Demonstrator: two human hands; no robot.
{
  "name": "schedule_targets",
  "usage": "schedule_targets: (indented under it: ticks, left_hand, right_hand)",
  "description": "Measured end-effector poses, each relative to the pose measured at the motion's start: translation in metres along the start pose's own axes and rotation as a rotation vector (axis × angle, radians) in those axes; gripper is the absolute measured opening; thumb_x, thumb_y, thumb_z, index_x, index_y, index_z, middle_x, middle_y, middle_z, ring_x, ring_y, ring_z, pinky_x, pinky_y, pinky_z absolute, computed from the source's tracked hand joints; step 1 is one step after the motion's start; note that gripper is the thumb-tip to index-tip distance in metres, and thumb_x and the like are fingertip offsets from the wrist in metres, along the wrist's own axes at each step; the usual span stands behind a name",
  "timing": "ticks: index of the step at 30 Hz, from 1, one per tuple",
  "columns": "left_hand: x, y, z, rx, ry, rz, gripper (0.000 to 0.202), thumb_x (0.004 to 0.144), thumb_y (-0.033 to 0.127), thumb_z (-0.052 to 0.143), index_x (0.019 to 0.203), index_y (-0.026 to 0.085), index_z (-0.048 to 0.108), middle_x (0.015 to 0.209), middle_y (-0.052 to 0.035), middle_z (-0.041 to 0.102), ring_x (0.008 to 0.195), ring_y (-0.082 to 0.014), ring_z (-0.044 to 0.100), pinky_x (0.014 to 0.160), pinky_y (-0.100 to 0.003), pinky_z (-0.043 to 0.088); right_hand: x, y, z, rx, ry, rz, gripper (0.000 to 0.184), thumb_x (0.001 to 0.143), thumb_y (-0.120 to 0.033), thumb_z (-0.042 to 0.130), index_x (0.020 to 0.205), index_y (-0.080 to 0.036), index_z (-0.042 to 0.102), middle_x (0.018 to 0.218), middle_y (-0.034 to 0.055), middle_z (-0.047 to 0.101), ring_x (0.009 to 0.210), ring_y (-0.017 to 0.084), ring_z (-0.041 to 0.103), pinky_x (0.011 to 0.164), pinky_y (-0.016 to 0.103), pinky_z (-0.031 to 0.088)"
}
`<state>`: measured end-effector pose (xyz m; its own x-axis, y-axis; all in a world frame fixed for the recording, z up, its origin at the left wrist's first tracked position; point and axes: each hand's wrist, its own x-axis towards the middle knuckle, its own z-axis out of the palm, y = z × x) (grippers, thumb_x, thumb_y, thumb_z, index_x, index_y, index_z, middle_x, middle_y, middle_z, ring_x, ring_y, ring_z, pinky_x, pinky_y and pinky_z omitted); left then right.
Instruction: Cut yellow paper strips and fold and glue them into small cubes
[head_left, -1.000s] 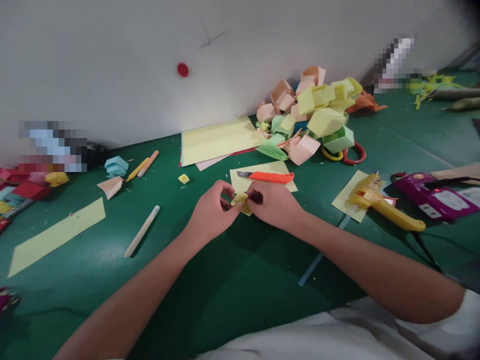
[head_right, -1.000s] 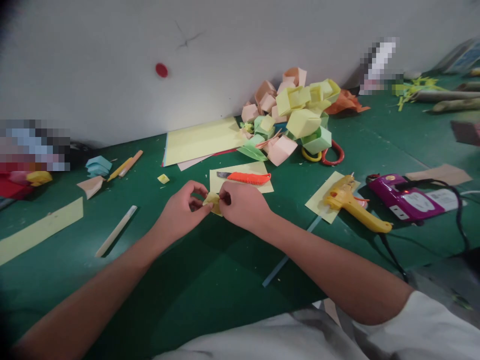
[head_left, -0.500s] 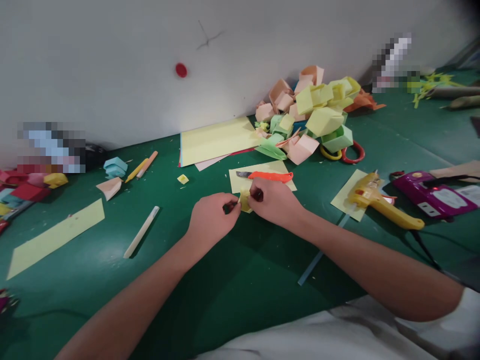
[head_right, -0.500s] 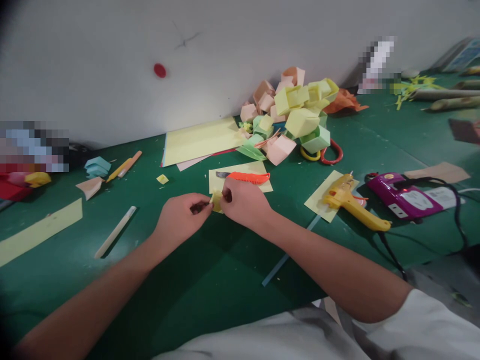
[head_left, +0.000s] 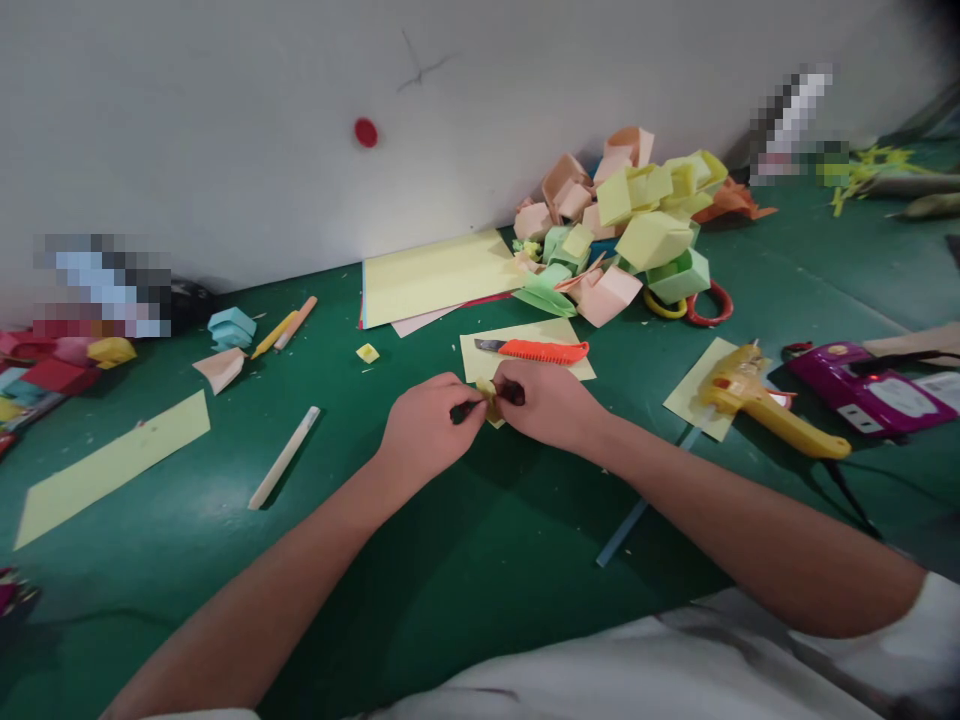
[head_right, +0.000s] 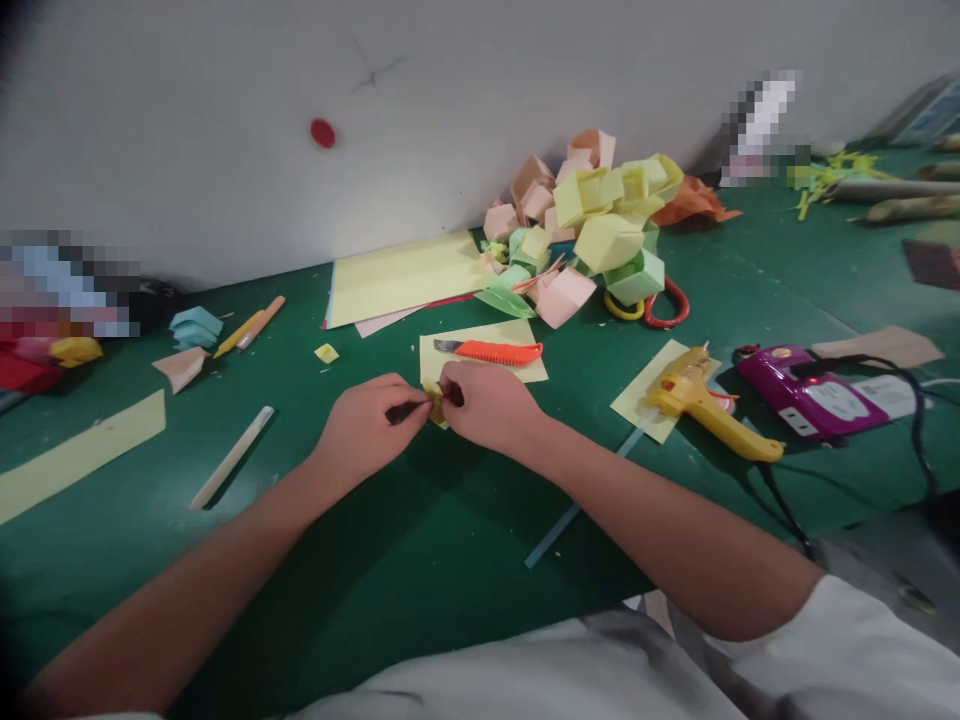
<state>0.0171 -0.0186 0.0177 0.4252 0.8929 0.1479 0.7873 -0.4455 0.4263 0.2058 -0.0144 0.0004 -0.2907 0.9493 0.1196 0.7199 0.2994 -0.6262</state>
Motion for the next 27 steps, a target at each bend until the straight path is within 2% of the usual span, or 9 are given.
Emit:
schedule_targets:
  ticks: [7,12,16,18,22,27]
  left_hand:
    - [-0.002,0.002,0.004,-0.028,0.022,-0.050,0.013,0.083,0.024,0.059,0.087,0.023,0.071,0.084,0.0002,0.067,0.070,-0.0146,0.060,0.058,-0.027,0.040]
    - [0.001,0.003,0.004,-0.066,0.043,-0.127,0.006,0.081,0.027,0.063,0.082,0.022,0.066,0.080,0.0007,0.067,0.070,-0.0148,0.060,0.058,-0.026,0.040]
    - [0.004,0.002,0.004,-0.096,0.046,-0.195,0.019,0.078,0.032,0.067,0.093,0.022,0.061,0.089,-0.0004,0.069,0.066,-0.0140,0.059,0.055,-0.025,0.040]
    - [0.005,0.003,0.004,-0.106,0.018,-0.191,0.018,0.078,0.032,0.067,0.092,0.022,0.062,0.090,-0.0007,0.070,0.064,-0.0136,0.059,0.054,-0.026,0.040]
    - [0.003,0.009,0.004,-0.116,-0.032,-0.149,0.009,0.081,0.031,0.062,0.079,0.022,0.063,0.074,0.0012,0.068,0.061,-0.0145,0.058,0.052,-0.026,0.037]
    - [-0.001,0.014,0.003,-0.081,0.007,-0.112,0.007,0.083,0.026,0.059,0.084,0.022,0.065,0.079,0.0005,0.070,0.069,-0.0164,0.062,0.057,-0.026,0.039]
  right_hand:
    - [0.000,-0.001,-0.003,0.015,-0.050,-0.024,0.005,0.078,-0.017,0.057,0.078,-0.021,0.061,0.074,-0.0014,0.063,0.066,0.012,0.051,0.057,0.025,0.030]
    - [0.000,-0.002,-0.005,0.039,-0.061,-0.013,0.007,0.076,-0.015,0.057,0.077,-0.020,0.062,0.075,-0.0015,0.064,0.066,0.013,0.052,0.057,0.025,0.032]
    - [0.001,-0.003,-0.007,0.075,-0.076,-0.003,0.007,0.075,-0.016,0.059,0.078,-0.020,0.064,0.077,-0.0006,0.066,0.069,0.013,0.055,0.058,0.025,0.035]
    - [0.001,-0.003,-0.008,0.100,-0.092,0.001,0.007,0.075,-0.017,0.061,0.080,-0.020,0.065,0.078,-0.0002,0.067,0.070,0.014,0.057,0.059,0.025,0.037]
    - [0.000,-0.002,-0.011,0.169,-0.120,0.022,0.010,0.075,-0.017,0.064,0.084,-0.020,0.066,0.080,0.0009,0.069,0.072,0.015,0.061,0.060,0.026,0.042]
    - [0.001,0.002,-0.011,0.350,-0.157,0.039,0.024,0.073,-0.011,0.067,0.096,-0.019,0.067,0.090,0.0035,0.073,0.081,0.017,0.067,0.069,0.028,0.053]
